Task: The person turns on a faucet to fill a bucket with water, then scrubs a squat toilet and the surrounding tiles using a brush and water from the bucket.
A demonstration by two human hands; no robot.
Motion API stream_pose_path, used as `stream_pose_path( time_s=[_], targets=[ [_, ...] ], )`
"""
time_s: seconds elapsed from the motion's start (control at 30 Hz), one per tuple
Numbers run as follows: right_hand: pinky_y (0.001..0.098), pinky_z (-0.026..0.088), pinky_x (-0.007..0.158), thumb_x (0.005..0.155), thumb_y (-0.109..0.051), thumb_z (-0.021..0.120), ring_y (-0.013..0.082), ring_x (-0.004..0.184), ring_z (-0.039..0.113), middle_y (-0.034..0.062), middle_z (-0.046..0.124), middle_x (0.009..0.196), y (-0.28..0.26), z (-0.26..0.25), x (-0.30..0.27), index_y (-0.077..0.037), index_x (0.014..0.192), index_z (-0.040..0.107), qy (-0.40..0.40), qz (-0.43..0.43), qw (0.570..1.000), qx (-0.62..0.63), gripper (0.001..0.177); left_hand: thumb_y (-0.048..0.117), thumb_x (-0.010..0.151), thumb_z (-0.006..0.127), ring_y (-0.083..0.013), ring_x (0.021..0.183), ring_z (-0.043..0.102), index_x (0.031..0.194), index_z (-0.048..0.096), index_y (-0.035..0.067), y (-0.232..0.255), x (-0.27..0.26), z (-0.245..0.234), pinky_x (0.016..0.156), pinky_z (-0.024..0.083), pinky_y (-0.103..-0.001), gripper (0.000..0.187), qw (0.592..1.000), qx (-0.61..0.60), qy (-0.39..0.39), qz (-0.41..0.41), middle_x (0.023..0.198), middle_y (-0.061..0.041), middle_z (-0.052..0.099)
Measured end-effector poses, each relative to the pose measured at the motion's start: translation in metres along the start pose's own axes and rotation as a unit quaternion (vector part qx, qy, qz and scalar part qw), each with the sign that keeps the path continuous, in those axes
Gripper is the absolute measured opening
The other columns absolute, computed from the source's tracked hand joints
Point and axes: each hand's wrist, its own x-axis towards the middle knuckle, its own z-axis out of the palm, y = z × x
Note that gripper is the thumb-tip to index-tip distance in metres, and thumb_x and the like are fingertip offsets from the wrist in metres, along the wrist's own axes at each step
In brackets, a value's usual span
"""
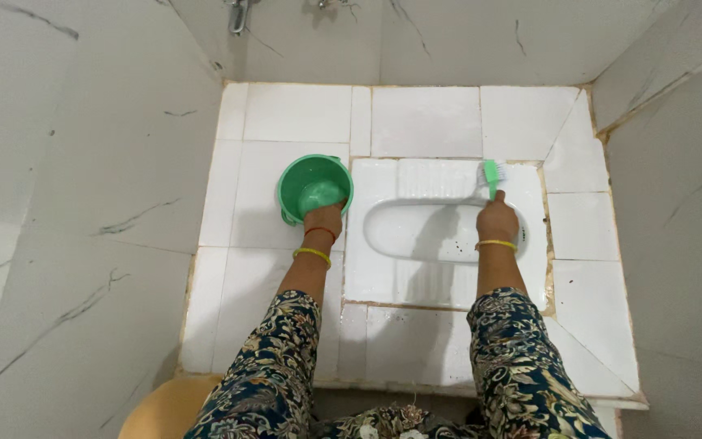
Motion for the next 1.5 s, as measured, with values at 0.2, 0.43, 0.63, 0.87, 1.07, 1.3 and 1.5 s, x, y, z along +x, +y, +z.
stream_pose_path(
  time_s=[0.2, 0.43, 0.63, 0.87, 1.07, 1.3, 1.5],
  targets=[
    [0.0608, 0.053, 0.079, 0.103, -0.026, 0.045, 0.0499, 0.089, 0.068, 0.0299, 0.071, 0.092, -0.092, 0.041, -0.046, -0.012, 0.142, 0.048, -0.064, -0.075, 0.990, 0.102, 0.042, 0.006, 0.100, 0.036, -0.0348, 0.113, 0.069, 0.157, 0.038, 0.044, 0.001, -0.007, -0.008, 0.095, 0.057, -0.048, 0.069, 1.000, 0.001, -0.010, 0.010, 0.131, -0.017, 0.067],
    [0.0543, 0.056, 0.078, 0.102, -0.021, 0.041, 0.0396, 0.089, 0.073, 0.0194, 0.075, 0.099, -0.139, 0.060, -0.067, -0.026, 0.147, 0.050, -0.052, -0.215, 0.975, 0.004, 0.047, 0.007, 0.100, 0.037, -0.0354, 0.114, 0.067, 0.154, 0.039, 0.050, 0.002, -0.015, -0.015, 0.099, 0.054, -0.047, 0.069, 1.000, -0.027, -0.007, -0.007, 0.133, -0.016, 0.065],
    [0.0539, 0.056, 0.083, 0.108, -0.019, 0.040, 0.0438, 0.098, 0.072, 0.0267, 0.074, 0.105, -0.008, -0.020, 0.012, -0.010, 0.144, 0.051, -0.055, 0.007, 0.997, -0.044, 0.039, 0.005, 0.098, 0.038, -0.0339, 0.115, 0.068, 0.157, 0.034, 0.049, 0.004, -0.017, -0.023, 0.099, 0.055, -0.047, 0.073, 0.999, 0.002, -0.047, 0.001, 0.129, -0.015, 0.068],
    [0.0574, 0.054, 0.086, 0.106, -0.030, 0.046, 0.0481, 0.100, 0.069, 0.0285, 0.072, 0.108, -0.023, -0.003, -0.038, -0.009, 0.153, 0.044, 0.026, 0.099, 0.992, 0.077, 0.052, 0.010, 0.100, 0.042, -0.0346, 0.116, 0.068, 0.152, 0.047, 0.043, -0.003, -0.008, -0.011, 0.099, 0.055, -0.047, 0.063, 1.000, -0.015, -0.010, 0.024, 0.133, -0.015, 0.068],
    [0.0560, 0.054, 0.073, 0.106, -0.031, 0.044, 0.0430, 0.080, 0.069, 0.0241, 0.073, 0.088, -0.147, 0.069, -0.145, -0.022, 0.155, 0.040, -0.138, -0.178, 0.974, 0.029, 0.050, 0.007, 0.097, 0.041, -0.0349, 0.115, 0.067, 0.155, 0.037, 0.050, 0.002, -0.019, -0.022, 0.098, 0.054, -0.048, 0.072, 1.000, -0.012, -0.024, 0.006, 0.132, -0.015, 0.066],
    [0.0516, 0.056, 0.064, 0.107, -0.035, 0.041, 0.0374, 0.071, 0.070, 0.0183, 0.071, 0.080, -0.055, 0.030, -0.092, -0.028, 0.158, 0.035, -0.103, -0.109, 0.987, -0.057, 0.052, 0.010, 0.098, 0.044, -0.0349, 0.114, 0.068, 0.155, 0.040, 0.046, 0.000, -0.018, -0.021, 0.098, 0.055, -0.046, 0.067, 1.000, -0.012, -0.011, 0.023, 0.132, -0.015, 0.067],
    [0.0593, 0.053, 0.068, 0.109, -0.032, 0.041, 0.0475, 0.080, 0.069, 0.0264, 0.073, 0.088, 0.030, 0.015, -0.067, -0.017, 0.154, 0.040, 0.048, 0.067, 0.991, 0.104, 0.047, 0.006, 0.099, 0.043, -0.0337, 0.116, 0.067, 0.156, 0.038, 0.047, 0.003, -0.020, -0.027, 0.098, 0.055, -0.047, 0.070, 0.999, -0.007, -0.032, 0.015, 0.133, -0.013, 0.066]
  ],
)
